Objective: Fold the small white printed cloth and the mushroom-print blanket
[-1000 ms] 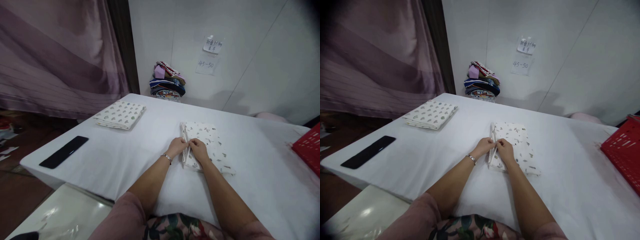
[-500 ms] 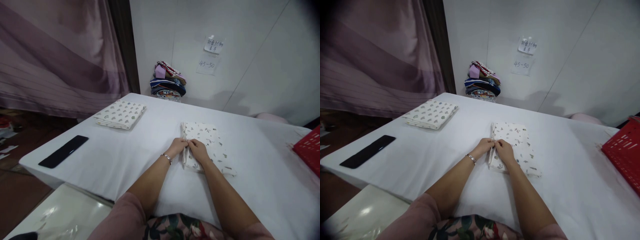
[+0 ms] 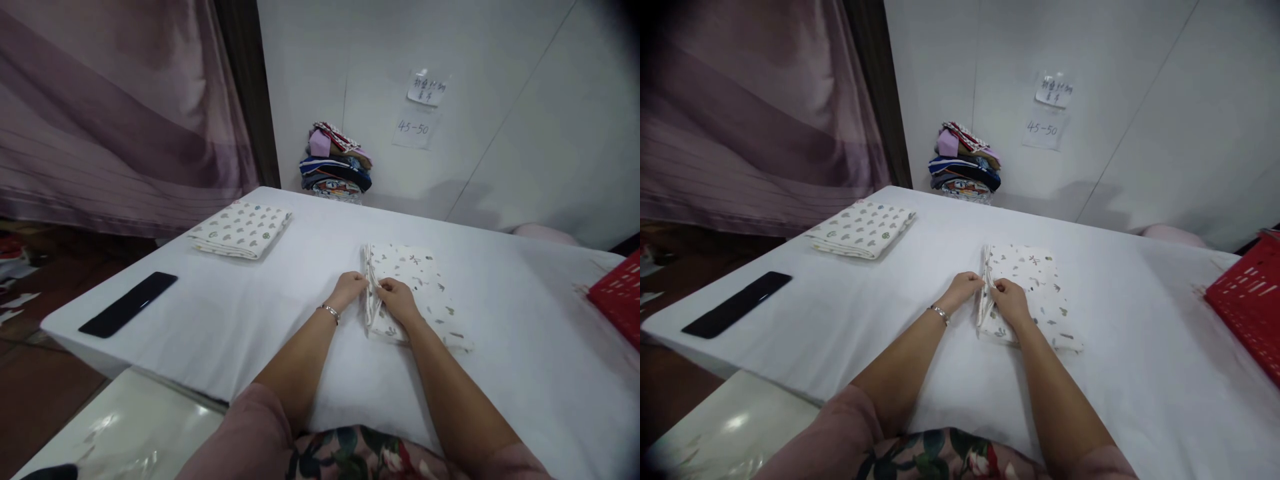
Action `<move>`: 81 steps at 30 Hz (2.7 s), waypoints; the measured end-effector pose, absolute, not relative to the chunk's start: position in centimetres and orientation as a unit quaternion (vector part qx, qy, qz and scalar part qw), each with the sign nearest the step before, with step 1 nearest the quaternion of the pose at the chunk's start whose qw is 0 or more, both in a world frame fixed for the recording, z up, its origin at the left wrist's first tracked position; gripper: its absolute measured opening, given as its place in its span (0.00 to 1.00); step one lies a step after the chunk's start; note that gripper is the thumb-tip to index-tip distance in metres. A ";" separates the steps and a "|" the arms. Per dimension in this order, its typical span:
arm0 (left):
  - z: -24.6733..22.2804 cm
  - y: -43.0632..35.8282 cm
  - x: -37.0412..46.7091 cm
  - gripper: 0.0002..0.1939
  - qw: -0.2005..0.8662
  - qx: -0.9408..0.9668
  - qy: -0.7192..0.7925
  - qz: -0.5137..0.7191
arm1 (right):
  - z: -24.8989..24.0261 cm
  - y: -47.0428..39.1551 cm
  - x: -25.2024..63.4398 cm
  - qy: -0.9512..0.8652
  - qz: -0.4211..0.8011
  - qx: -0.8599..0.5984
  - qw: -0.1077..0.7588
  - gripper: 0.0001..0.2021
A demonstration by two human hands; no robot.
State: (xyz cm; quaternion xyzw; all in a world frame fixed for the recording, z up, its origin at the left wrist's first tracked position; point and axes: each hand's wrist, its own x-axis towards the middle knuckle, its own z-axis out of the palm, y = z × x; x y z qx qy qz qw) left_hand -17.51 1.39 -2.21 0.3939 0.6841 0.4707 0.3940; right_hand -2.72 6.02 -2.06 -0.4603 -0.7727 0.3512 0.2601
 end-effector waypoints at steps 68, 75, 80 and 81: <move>-1.8 1.5 -16.4 0.07 0.429 0.405 0.667 0.455 | 0.0 3.8 -3.8 -0.810 0.222 -0.517 0.165 0.15; -1.8 1.5 -17.2 0.06 0.355 0.408 0.724 0.429 | -1.0 4.2 -3.6 -0.796 0.222 -0.524 0.206 0.11; -2.2 1.5 -17.3 0.08 0.300 0.430 0.758 0.388 | -1.0 4.3 -3.5 -0.791 0.225 -0.526 0.216 0.11; -2.3 1.5 -17.1 0.08 0.294 0.439 0.761 0.376 | -0.9 4.3 -3.5 -0.792 0.224 -0.526 0.217 0.11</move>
